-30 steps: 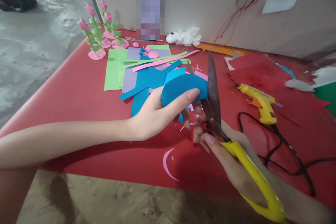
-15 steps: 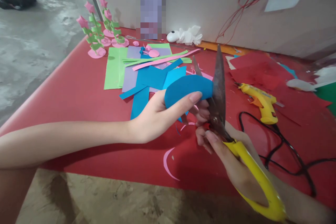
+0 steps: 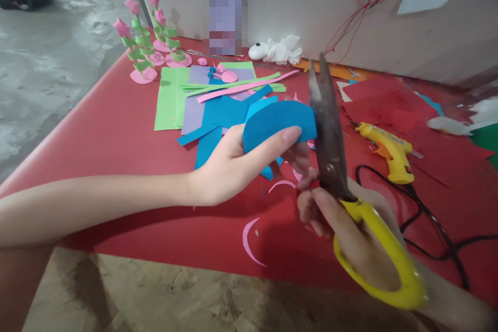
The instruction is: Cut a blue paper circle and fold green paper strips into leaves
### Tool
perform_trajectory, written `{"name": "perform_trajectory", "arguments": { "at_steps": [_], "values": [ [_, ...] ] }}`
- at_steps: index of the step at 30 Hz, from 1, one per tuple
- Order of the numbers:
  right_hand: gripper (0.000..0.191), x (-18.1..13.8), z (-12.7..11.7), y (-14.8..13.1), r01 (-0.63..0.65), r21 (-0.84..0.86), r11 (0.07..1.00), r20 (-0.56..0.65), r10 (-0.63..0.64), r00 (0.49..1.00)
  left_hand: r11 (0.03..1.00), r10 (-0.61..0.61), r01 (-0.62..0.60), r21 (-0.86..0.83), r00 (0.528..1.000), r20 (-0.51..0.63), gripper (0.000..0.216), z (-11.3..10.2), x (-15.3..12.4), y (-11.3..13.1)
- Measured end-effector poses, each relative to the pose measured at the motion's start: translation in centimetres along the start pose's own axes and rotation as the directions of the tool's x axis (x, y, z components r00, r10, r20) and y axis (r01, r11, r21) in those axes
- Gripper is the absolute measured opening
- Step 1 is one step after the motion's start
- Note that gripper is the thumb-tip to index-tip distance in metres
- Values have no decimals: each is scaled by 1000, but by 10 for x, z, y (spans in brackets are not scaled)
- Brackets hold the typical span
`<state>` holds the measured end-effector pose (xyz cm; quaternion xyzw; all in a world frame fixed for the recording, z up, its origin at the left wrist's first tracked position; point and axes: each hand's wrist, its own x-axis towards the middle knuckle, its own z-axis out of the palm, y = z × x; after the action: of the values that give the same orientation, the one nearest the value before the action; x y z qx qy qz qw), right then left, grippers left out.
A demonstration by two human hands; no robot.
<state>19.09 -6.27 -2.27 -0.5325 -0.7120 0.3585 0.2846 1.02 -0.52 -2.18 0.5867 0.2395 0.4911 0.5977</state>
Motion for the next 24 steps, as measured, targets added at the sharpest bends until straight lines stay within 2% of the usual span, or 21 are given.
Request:
{"name": "perform_trajectory", "arguments": {
  "at_steps": [2,6,11,24],
  "values": [
    [30,1,0,4,13,50,999,34,-15,999,1000,21,-21,23,1000,-17,30,-3,2,0],
    [25,0,1,10,27,84,996,11,-28,1000,996,36,-34,80,999,-28,32,-7,5,1],
    [21,-4,2,12,-24,58,998,43,22,999,993,31,-29,117,999,-18,35,-7,5,1],
    [23,-4,0,6,-18,4,1000,25,18,1000,993,-27,32,112,998,-48,31,-5,4,4]
  ]
}}
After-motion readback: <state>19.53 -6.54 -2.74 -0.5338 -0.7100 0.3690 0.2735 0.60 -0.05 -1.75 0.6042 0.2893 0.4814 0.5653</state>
